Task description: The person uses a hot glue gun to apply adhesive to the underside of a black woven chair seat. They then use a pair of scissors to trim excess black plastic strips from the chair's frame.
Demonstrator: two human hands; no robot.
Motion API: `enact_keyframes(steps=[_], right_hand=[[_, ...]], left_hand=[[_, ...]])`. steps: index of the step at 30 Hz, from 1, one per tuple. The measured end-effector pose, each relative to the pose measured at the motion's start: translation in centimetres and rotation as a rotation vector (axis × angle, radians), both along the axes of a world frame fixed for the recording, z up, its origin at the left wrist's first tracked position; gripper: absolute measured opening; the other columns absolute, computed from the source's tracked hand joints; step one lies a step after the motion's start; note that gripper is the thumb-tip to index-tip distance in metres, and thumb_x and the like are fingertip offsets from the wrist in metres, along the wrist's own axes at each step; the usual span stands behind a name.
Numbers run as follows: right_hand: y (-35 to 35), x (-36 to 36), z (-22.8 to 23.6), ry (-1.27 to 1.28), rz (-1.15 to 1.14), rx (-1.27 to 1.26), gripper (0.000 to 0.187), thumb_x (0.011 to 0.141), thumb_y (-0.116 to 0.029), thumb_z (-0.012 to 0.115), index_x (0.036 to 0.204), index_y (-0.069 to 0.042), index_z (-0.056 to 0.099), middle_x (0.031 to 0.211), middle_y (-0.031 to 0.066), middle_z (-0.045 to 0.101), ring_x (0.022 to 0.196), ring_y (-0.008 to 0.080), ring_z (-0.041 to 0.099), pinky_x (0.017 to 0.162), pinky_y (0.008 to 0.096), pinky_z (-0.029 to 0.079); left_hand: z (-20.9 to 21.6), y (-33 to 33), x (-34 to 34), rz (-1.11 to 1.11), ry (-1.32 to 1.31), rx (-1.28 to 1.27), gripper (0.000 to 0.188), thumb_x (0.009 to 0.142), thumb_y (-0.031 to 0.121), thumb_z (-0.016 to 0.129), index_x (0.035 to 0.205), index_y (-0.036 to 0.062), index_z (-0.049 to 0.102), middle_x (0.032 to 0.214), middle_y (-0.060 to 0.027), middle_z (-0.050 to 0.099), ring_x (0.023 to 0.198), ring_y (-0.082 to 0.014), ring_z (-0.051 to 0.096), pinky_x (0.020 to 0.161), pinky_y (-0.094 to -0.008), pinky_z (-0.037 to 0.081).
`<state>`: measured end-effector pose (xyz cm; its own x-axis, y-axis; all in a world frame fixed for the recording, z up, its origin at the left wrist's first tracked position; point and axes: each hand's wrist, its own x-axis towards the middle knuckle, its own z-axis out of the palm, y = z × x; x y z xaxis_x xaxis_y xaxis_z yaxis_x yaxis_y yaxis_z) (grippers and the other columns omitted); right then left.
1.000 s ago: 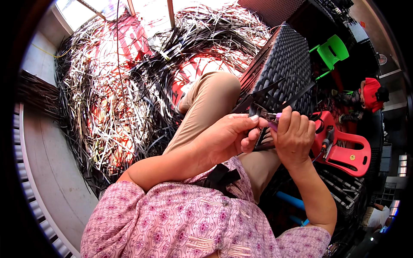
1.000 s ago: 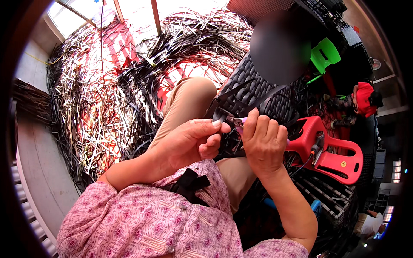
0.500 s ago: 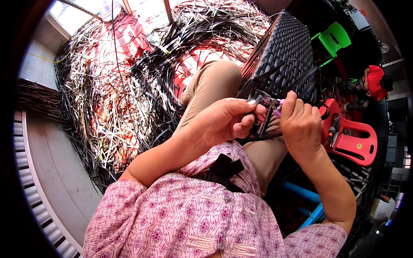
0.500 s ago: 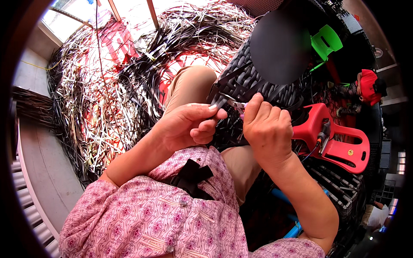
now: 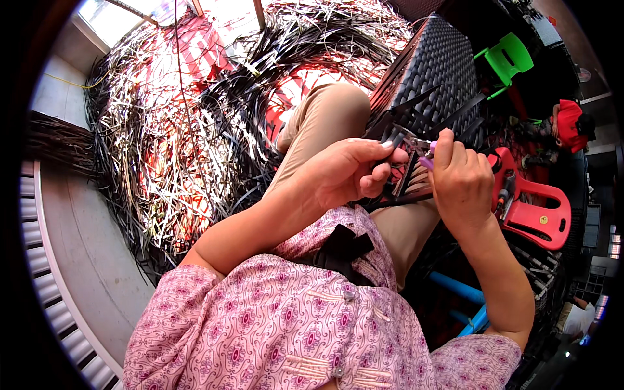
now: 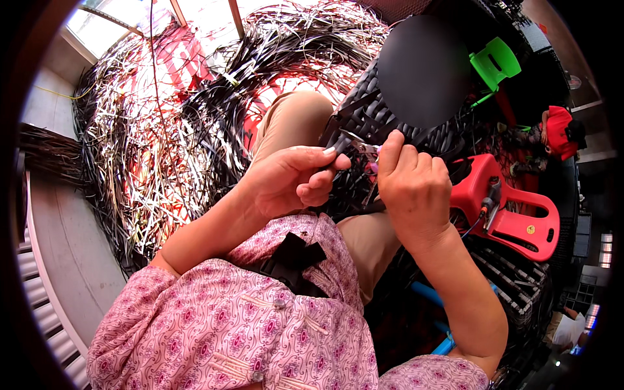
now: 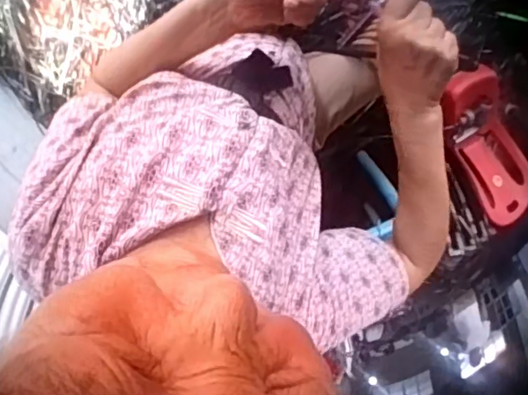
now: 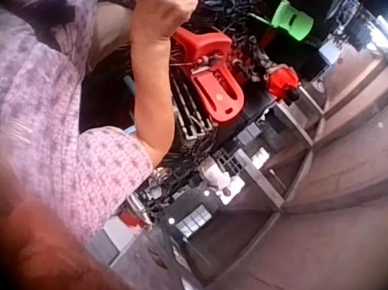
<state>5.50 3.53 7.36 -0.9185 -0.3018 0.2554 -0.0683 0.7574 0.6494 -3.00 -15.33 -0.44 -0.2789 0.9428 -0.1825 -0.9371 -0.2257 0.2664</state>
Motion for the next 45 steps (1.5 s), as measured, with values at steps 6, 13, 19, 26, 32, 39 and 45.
enact_keyframes(steps=[6,13,19,26,32,39,45], right_hand=[[-1.4,2.7,0.8,0.004,-0.16,-0.212,0.088,0.062,-0.025,0.084,0.136,-0.001,0.043,0.097,0.0078,0.052,0.09,0.0255,0.052,0.084,0.0417,0.041],[-2.3,7.0,2.6,-0.178,-0.099,-1.004,0.092,0.057,-0.022,0.085,0.137,0.0,0.044,0.104,0.0117,0.057,0.095,0.0304,0.057,0.085,0.0402,0.045],[1.8,6.2,-0.8,-0.971,-0.37,-2.151,0.097,0.062,-0.034,0.079,0.141,0.004,0.038,0.112,0.0132,0.061,0.103,0.0189,0.059,0.095,0.0331,0.045],[0.6,5.7,-2.8,-0.976,-0.026,-2.457,0.096,0.061,-0.037,0.076,0.14,0.005,0.04,0.114,0.0165,0.061,0.105,0.0252,0.059,0.1,0.0376,0.042],[-5.4,6.3,-3.3,-0.349,0.38,-2.545,0.118,0.048,-0.025,0.092,0.145,0.002,0.029,0.137,0.0211,0.05,0.131,0.03,0.046,0.112,0.0406,0.028],[-8.9,3.7,-4.0,-0.126,0.512,-2.129,0.11,0.059,-0.031,0.092,0.142,0.002,0.028,0.14,0.0191,0.042,0.128,0.0252,0.046,0.108,0.0395,0.036],[-10.0,3.2,-5.0,-0.133,0.396,-2.086,0.107,0.064,-0.028,0.09,0.144,0.0,0.025,0.143,0.0217,0.038,0.128,0.0272,0.044,0.109,0.0416,0.035]], left_hand=[[0.0,0.0,0.4,0.048,0.075,-0.108,0.027,0.102,0.022,0.049,0.103,0.0011,0.065,0.062,-0.0007,0.058,0.046,-0.008,0.046,0.048,-0.0226,0.038],[-0.3,0.0,0.9,0.166,0.329,-0.278,0.026,0.101,0.023,0.053,0.099,-0.0001,0.066,0.06,-0.0001,0.056,0.046,-0.0063,0.045,0.045,-0.0194,0.036],[1.0,0.1,1.2,0.216,0.415,-0.247,0.028,0.101,0.024,0.052,0.096,-0.0001,0.066,0.059,0.0001,0.054,0.047,-0.0058,0.046,0.045,-0.019,0.035],[1.4,-1.9,1.9,0.018,0.863,-0.625,0.032,0.099,0.03,0.056,0.088,0.0011,0.063,0.063,0.0004,0.054,0.054,-0.0054,0.047,0.051,-0.0207,0.038],[2.2,-5.3,3.5,0.463,1.555,-0.502,0.03,0.091,0.029,0.067,0.1,0.0019,0.061,0.084,-0.0083,0.06,0.074,-0.0173,0.06,0.068,-0.031,0.048],[2.3,-5.9,3.1,0.196,1.563,-0.17,0.107,0.066,0.062,0.079,0.143,0.0017,0.035,0.137,-0.0179,0.039,0.131,-0.0324,0.037,0.11,-0.0431,0.031],[1.7,-6.4,4.2,0.19,1.633,-0.189,0.135,0.052,0.054,0.091,0.15,0.0011,0.014,0.146,-0.0193,0.028,0.139,-0.0317,0.027,0.114,-0.0437,0.025]])
